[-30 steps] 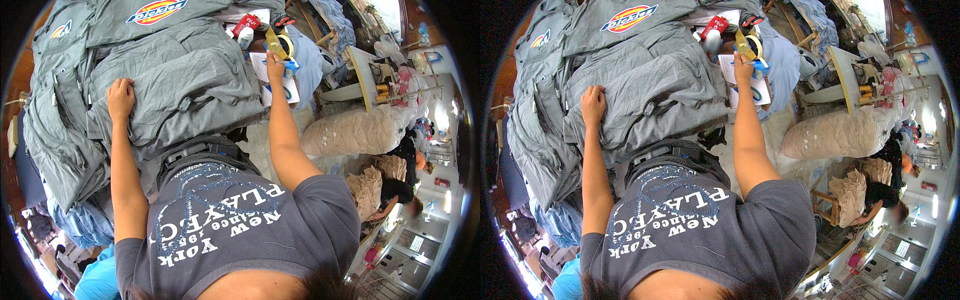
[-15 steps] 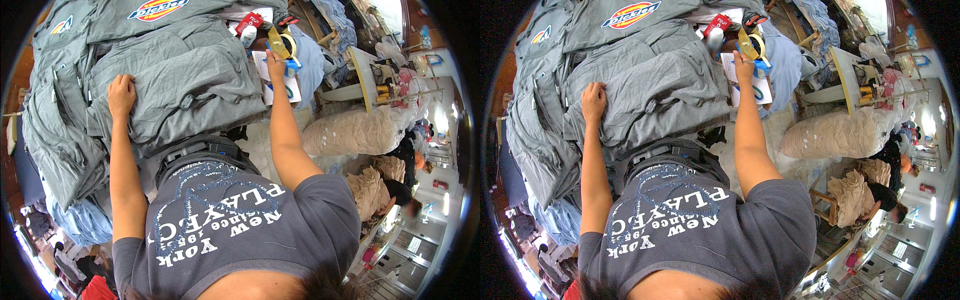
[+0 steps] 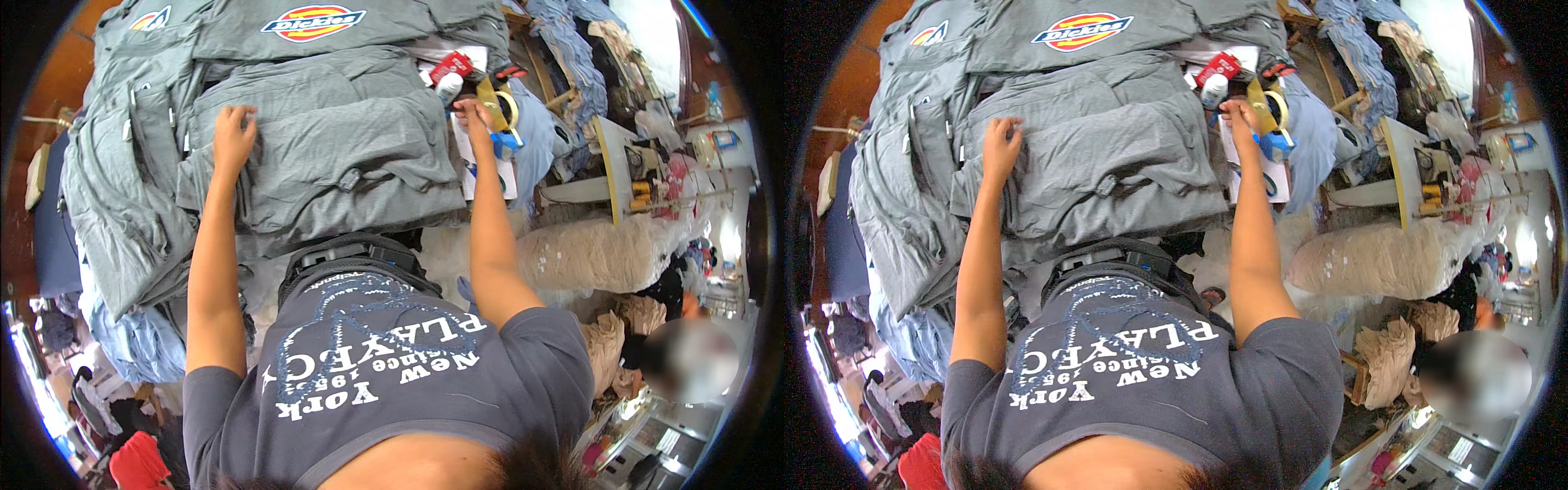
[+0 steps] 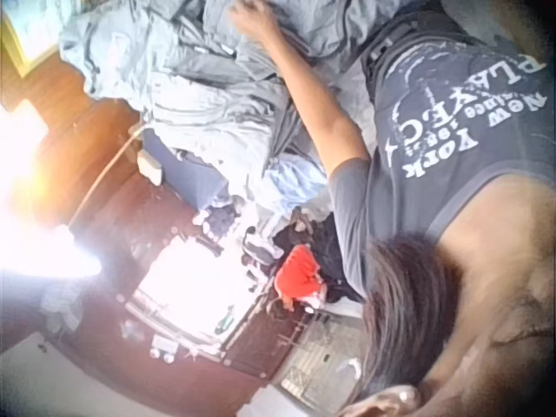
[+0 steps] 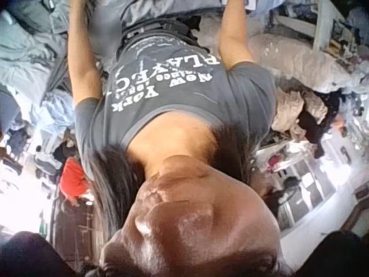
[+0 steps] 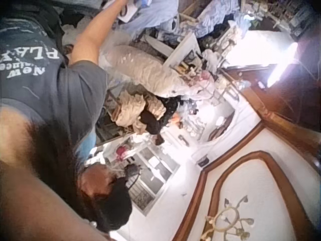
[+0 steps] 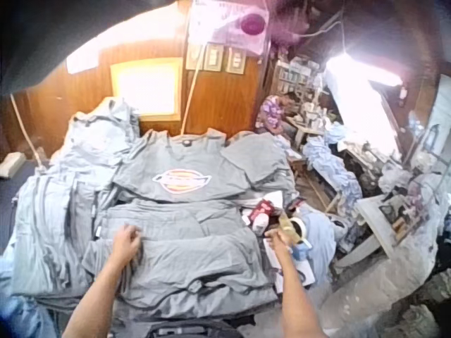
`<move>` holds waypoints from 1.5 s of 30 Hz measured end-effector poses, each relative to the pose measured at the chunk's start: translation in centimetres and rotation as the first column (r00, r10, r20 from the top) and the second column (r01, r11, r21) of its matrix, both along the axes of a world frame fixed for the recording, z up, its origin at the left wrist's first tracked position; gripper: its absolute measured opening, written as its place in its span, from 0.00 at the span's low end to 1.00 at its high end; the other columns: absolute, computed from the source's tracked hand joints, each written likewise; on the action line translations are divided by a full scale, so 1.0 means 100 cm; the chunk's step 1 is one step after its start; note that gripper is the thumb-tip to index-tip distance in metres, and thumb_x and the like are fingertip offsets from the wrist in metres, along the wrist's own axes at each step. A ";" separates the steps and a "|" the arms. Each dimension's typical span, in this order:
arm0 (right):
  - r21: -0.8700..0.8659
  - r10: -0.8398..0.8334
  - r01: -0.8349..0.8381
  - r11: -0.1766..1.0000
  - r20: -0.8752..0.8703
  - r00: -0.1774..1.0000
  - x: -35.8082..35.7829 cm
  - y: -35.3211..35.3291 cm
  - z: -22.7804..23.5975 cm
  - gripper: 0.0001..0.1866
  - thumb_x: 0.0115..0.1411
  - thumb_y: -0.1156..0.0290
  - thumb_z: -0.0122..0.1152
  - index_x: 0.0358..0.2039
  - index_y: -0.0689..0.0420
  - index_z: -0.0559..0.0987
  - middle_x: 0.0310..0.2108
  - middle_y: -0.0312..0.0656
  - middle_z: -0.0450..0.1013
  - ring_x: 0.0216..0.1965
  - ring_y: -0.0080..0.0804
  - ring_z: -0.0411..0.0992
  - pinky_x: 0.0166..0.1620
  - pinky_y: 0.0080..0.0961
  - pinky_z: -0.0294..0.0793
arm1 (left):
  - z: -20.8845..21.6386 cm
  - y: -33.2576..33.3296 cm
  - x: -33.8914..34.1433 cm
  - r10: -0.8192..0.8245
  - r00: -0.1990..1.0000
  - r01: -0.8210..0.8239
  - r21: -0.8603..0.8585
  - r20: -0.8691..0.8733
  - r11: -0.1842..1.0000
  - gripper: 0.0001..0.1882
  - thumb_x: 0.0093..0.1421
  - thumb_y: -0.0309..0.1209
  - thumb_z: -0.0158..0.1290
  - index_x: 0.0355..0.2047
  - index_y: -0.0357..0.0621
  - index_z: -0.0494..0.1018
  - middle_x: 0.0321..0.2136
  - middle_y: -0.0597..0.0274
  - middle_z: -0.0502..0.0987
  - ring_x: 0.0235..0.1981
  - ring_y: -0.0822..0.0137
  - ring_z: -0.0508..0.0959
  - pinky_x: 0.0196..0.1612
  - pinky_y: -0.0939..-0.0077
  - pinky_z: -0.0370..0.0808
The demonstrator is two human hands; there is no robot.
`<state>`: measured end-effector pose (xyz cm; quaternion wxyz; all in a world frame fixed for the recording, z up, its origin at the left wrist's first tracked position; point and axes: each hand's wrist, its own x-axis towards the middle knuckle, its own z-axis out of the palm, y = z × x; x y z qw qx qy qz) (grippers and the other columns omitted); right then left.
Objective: The person sorts, folds, and stacks grey t-shirts on a workstation, using a pen to write on a log and shears to trim loose threads from the garments.
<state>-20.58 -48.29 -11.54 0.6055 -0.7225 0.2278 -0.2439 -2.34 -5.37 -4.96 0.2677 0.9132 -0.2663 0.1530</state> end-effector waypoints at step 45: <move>-0.834 0.117 0.000 0.552 0.077 0.990 0.023 0.117 0.063 0.13 0.46 0.69 0.64 0.27 0.57 0.68 0.26 0.44 0.71 0.28 0.44 0.69 0.30 0.32 0.66 | -0.002 0.007 0.029 0.110 0.994 -0.109 0.222 0.007 0.969 0.43 0.36 0.50 0.62 0.54 0.56 0.59 0.49 0.62 0.63 0.53 0.57 0.59 0.50 0.49 0.55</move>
